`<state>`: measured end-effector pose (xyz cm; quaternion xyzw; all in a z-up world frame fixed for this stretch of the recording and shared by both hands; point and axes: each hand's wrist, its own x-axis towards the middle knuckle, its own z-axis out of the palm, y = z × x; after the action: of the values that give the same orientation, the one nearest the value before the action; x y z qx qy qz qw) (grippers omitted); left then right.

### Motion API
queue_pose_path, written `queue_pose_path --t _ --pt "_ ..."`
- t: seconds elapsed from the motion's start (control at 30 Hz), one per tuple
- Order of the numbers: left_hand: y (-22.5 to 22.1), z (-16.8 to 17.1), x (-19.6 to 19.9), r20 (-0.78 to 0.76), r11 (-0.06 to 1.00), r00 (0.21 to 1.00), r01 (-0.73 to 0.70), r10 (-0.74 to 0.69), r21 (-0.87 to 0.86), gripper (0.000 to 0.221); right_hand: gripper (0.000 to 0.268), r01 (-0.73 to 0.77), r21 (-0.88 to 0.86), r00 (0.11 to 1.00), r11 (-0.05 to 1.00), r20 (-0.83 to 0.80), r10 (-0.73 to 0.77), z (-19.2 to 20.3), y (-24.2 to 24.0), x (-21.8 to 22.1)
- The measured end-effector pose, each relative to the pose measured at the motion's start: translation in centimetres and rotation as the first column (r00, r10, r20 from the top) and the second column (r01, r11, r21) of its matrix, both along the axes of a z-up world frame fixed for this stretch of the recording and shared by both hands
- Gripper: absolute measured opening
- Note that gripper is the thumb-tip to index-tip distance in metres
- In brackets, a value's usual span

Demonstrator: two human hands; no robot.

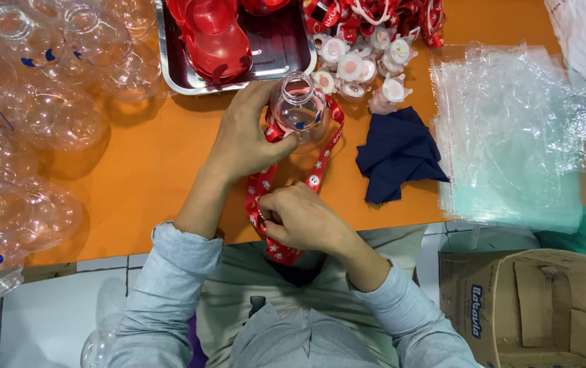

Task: Cleaning a plastic component and attaching a lanyard to a clear plastic bottle.

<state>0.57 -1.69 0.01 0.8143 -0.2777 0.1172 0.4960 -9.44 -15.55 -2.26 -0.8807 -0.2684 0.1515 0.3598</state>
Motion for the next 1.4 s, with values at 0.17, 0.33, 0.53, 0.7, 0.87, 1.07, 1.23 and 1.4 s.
queue_pose_path --t 0.17,0.33,0.53,0.7,0.87,1.07,1.23,1.4 --pt "0.1 0.0 0.5 -0.03 0.997 0.999 0.027 -0.025 0.076 0.073 0.017 0.024 0.096 0.997 0.995 0.075 -0.032 0.7 -0.9 0.5" --pt "1.4 0.4 -1.4 -0.095 0.987 0.995 0.04 -0.025 0.157 0.096 0.042 0.092 -0.006 0.982 0.996 0.165 -0.09 2.5 -4.6 -0.1" --pt "3.7 -3.2 0.0 -0.298 0.871 0.943 0.018 0.149 0.491 0.08 0.025 0.023 -0.092 0.972 0.996 0.233 -0.001 -2.0 -9.3 -1.7" --pt "3.7 -1.8 -0.7 -0.106 0.874 0.958 -0.195 0.268 0.446 0.077 0.018 0.086 -0.101 0.95 0.991 0.308 -0.051 -3.4 -11.6 -1.6" --pt "0.1 1.8 -8.8 0.152 0.995 0.983 -0.102 0.099 0.011 0.059 0.011 0.119 0.295 0.946 0.948 0.257 -0.199 4.2 -11.5 -2.8" --pt "-2.7 -0.5 -11.6 -0.024 0.945 0.956 0.287 -0.294 -0.154 0.07 0.02 -0.007 0.798 0.992 0.602 0.083 -0.099 4.4 -14.1 -2.9" --pt "-0.1 1.4 -10.4 -0.202 0.976 0.966 0.125 -0.161 -0.18 0.043 0.013 0.124 0.952 0.986 0.28 -0.086 -0.145 4.2 -18.2 -2.3" --pt "3.1 0.9 -7.7 -0.314 0.922 0.931 0.058 -0.189 -0.383 0.022 0.019 0.238 0.858 0.895 0.456 -0.011 -0.446 5.5 -15.6 -0.2"
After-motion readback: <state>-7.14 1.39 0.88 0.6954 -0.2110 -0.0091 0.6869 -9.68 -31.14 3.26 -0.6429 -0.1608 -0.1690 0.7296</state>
